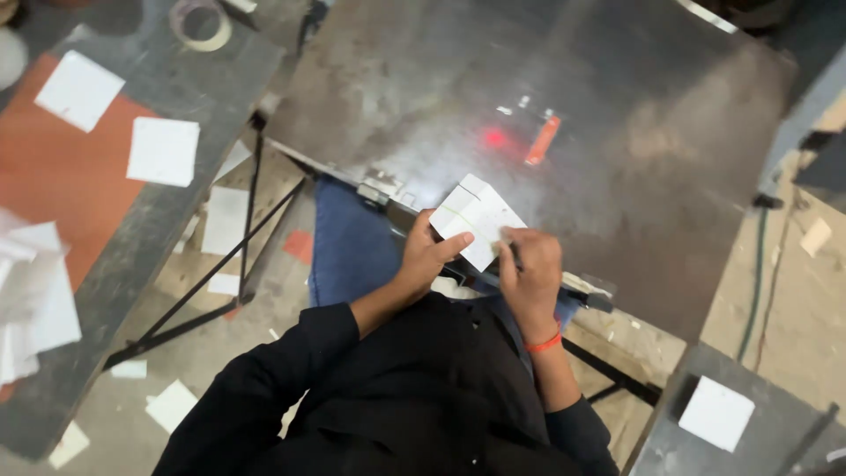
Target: Manually aligning and feeding stacks of small paper cards into an industrial machine.
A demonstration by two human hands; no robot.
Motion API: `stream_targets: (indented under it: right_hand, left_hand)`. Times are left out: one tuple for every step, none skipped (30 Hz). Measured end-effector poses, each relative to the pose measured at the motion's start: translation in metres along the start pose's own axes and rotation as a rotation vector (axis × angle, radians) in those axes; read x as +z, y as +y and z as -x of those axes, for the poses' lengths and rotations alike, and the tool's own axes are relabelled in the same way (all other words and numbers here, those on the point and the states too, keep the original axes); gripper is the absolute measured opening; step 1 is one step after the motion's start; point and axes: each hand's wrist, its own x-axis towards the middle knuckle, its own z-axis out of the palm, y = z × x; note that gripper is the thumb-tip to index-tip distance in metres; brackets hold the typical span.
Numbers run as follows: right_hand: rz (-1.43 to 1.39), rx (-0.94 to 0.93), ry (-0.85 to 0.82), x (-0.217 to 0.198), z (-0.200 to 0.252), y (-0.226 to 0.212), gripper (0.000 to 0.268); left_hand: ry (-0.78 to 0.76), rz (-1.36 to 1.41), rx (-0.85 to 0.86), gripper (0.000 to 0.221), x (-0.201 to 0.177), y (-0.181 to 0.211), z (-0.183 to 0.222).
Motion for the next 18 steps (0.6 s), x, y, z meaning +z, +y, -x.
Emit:
stream_targets:
  right_hand:
    - [0.118,-0.176,-0.021,-0.004,0.002,0.006,0.028]
    - [0.138,-0.157,-0.007,-0.005,0.003,0.003,0.028]
    - [0.125,-0.127,-0.011,-0.006,0.003,0.001,0.022]
    - [0.111,-0.098,-0.013,-0.007,0.003,-0.002,0.016]
    - [0.122,-0.087,-0.003,-0.007,0.005,0.001,0.016]
    - [0.146,-0.096,0.010,-0.005,0.007,0.004,0.014]
    - [0.164,-0.101,0.011,-0.004,0.013,0.005,0.013]
    - [0.170,-0.087,0.011,-0.002,0.015,0.009,0.013]
    - [0.160,-0.087,0.006,0.001,0.014,0.013,0.013]
    - [0.150,-0.087,0.001,0.004,0.013,0.017,0.013]
    - [0.148,-0.087,0.002,0.004,0.012,0.021,0.013]
    - [0.164,-0.085,-0.004,0.004,0.012,0.025,0.014]
    - [0.178,-0.088,-0.012,0.004,0.009,0.029,0.015]
    - [0.175,-0.095,-0.011,0.001,0.008,0.029,0.015]
    - [0.090,0.005,0.064,-0.001,0.005,0.030,0.021]
    - [0.004,0.105,0.138,-0.002,0.001,0.031,0.028]
    - [-0.001,0.090,0.136,-0.002,0.001,0.037,0.028]
    - [-0.300,0.219,0.171,-0.001,0.001,0.045,0.047]
  left_hand:
    - [-0.042,-0.024,0.038,0.060,0.002,-0.006,-0.003]
    - [-0.068,-0.028,0.022,0.060,0.006,-0.007,-0.004]
    - [-0.102,-0.090,0.055,0.059,0.011,-0.007,-0.006]
    - [-0.136,-0.151,0.089,0.058,0.016,-0.008,-0.007]
    - [-0.154,-0.153,0.083,0.058,0.018,-0.008,-0.011]
    - [-0.165,-0.171,0.109,0.058,0.020,-0.009,-0.015]
    - [-0.166,-0.189,0.129,0.058,0.019,-0.012,-0.014]
    - [-0.172,-0.191,0.116,0.058,0.022,-0.011,-0.013]
    - [-0.178,-0.167,0.136,0.058,0.024,-0.009,-0.015]
    - [-0.184,-0.142,0.155,0.057,0.026,-0.007,-0.017]
    - [-0.183,-0.144,0.156,0.057,0.029,-0.010,-0.020]
    - [-0.174,-0.151,0.216,0.058,0.032,-0.012,-0.023]
    - [-0.161,-0.156,0.280,0.058,0.035,-0.013,-0.027]
    - [-0.158,-0.156,0.287,0.058,0.039,-0.007,-0.025]
    - [-0.167,0.041,0.165,0.058,0.044,-0.001,-0.025]
    - [-0.176,0.237,0.042,0.057,0.048,0.006,-0.025]
    - [-0.172,0.241,0.056,0.057,0.047,0.003,-0.026]
    - [-0.200,0.379,-0.031,0.058,0.047,0.000,-0.029]
